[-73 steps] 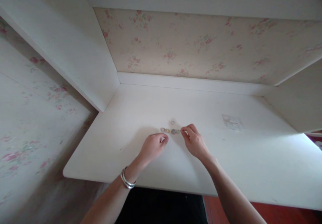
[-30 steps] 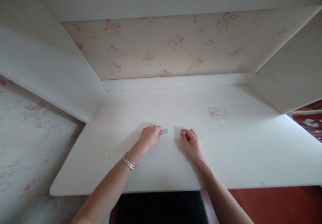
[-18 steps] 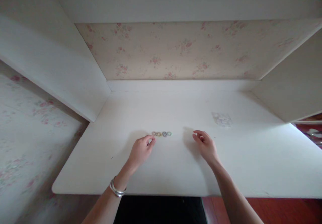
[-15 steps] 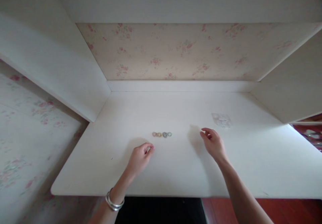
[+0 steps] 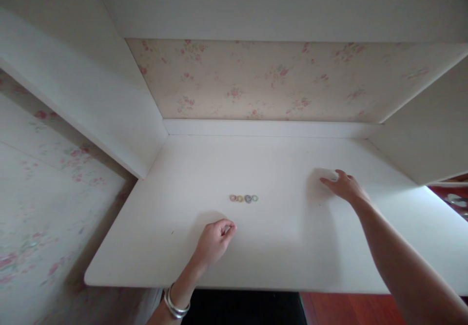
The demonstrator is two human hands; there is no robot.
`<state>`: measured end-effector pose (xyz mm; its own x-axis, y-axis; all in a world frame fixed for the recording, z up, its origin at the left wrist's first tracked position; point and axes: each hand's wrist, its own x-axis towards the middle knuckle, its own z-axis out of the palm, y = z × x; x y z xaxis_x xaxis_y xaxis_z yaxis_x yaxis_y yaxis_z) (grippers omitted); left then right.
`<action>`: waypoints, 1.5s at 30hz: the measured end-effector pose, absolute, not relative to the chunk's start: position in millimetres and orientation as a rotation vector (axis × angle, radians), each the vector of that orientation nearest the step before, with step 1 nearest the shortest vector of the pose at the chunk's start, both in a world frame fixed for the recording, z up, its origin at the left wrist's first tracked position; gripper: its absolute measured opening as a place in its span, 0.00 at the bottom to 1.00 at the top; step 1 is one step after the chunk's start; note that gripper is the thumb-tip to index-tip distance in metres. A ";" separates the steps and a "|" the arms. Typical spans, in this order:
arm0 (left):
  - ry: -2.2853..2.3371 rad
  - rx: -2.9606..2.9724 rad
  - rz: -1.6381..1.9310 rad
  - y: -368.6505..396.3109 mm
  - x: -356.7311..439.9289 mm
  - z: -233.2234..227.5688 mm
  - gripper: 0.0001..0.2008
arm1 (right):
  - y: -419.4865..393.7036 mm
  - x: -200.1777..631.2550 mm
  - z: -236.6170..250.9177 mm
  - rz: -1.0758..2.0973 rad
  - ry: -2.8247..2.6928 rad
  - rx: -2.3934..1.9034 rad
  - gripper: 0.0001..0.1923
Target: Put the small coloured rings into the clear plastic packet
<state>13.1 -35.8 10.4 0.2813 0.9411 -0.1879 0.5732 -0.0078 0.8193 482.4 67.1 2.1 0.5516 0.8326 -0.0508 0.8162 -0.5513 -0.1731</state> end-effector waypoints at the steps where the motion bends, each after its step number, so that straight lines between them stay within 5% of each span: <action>1: 1.391 1.686 0.539 -36.2 12.6 10.4 0.19 | 69.4 484.0 1.9 0.231 -1.426 -2.678 0.44; 8: 1.377 1.713 0.629 -32.1 14.3 12.2 0.16 | 80.2 447.8 22.0 0.201 -1.503 -2.634 0.42; 15: 1.356 1.970 0.817 3.7 28.1 29.5 0.14 | 75.2 310.5 40.2 0.431 -1.746 -2.154 0.34; 22: 1.390 2.145 0.946 52.2 42.9 25.0 0.35 | 65.1 213.8 43.9 0.603 -1.854 -2.007 0.29; 28: 1.427 2.177 0.990 75.7 43.4 9.4 0.41 | 64.4 196.5 48.7 0.626 -1.858 -1.999 0.29; 45: 1.306 2.292 0.962 80.1 39.4 26.2 0.35 | 59.5 212.6 47.0 0.814 -1.783 -1.842 0.31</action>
